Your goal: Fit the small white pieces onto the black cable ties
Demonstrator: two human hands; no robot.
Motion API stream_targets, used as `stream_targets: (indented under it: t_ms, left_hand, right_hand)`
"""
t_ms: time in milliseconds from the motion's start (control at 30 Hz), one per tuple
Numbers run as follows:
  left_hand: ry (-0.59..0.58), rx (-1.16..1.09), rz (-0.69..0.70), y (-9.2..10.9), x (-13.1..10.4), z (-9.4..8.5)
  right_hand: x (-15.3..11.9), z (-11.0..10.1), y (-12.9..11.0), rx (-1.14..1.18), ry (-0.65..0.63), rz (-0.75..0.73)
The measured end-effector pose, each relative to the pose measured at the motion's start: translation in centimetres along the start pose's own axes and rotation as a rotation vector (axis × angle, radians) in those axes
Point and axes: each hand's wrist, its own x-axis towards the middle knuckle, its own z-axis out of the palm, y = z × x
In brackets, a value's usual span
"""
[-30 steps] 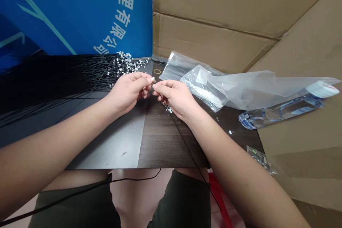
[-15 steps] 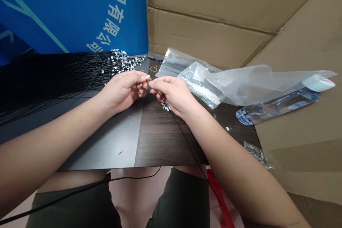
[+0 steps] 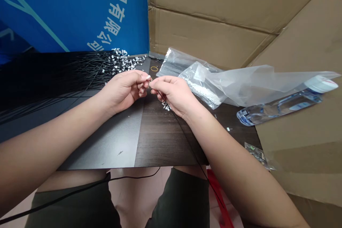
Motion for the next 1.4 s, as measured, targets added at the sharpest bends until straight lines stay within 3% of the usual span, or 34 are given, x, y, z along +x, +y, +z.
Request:
stream_targets:
  t_ms: [1200,1400]
  left_hand:
    - [-0.021,0.025,-0.003,0.01,-0.11,0.04]
    - [-0.015,0.072,0.054,-0.19,0.08,-0.03]
  right_hand:
    - [-0.04,-0.13,-0.01,-0.034,-0.014,-0.007]
    - [-0.13,-0.04,-0.25,-0.006,-0.002,0.013]
